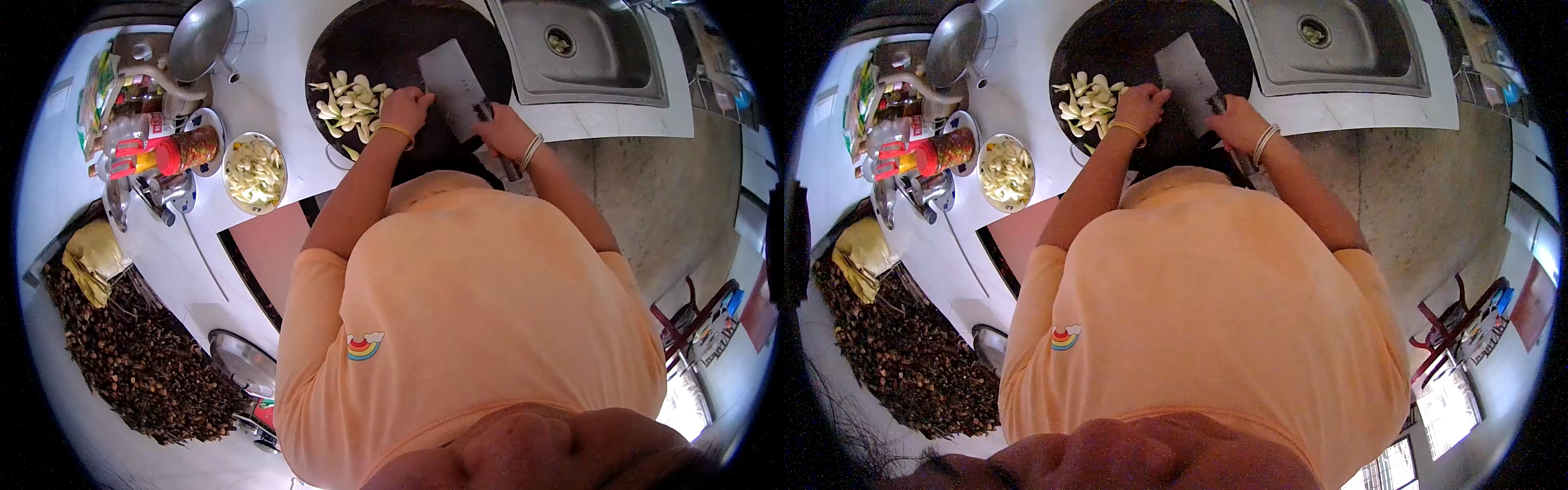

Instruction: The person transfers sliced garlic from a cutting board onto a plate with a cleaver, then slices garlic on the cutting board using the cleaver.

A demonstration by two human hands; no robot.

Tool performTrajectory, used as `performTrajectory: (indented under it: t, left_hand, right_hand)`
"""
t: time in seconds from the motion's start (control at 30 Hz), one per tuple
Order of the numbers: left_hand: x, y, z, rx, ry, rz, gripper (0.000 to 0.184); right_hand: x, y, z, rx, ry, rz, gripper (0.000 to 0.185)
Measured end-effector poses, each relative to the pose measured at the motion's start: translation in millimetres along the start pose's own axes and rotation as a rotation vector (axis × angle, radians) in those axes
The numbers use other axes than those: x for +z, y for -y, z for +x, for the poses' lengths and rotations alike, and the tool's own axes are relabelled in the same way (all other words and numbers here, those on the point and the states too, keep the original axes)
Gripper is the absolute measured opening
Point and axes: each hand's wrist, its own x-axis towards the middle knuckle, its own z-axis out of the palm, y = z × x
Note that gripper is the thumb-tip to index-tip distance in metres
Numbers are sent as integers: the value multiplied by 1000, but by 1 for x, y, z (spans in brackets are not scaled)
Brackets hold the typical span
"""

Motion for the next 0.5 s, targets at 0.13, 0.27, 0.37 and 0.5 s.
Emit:
performTrajectory:
  t: [0.13,0.27,0.37,0.5]
  left_hand:
    - [3,1,-2,99,-85,198,39]
    - [4,4,1,151,-100,260,43]
    - [6,-3,-8,117,-140,252,44]
    - [-4,-14,-23,86,-190,257,36]
  right_hand:
    - [20,-5,9,2,-48,-28,28]
    - [48,-12,5,-64,-219,26,33]
    - [49,-31,12,-110,-254,67,36]
    - [31,-10,-6,-60,-299,137,34]
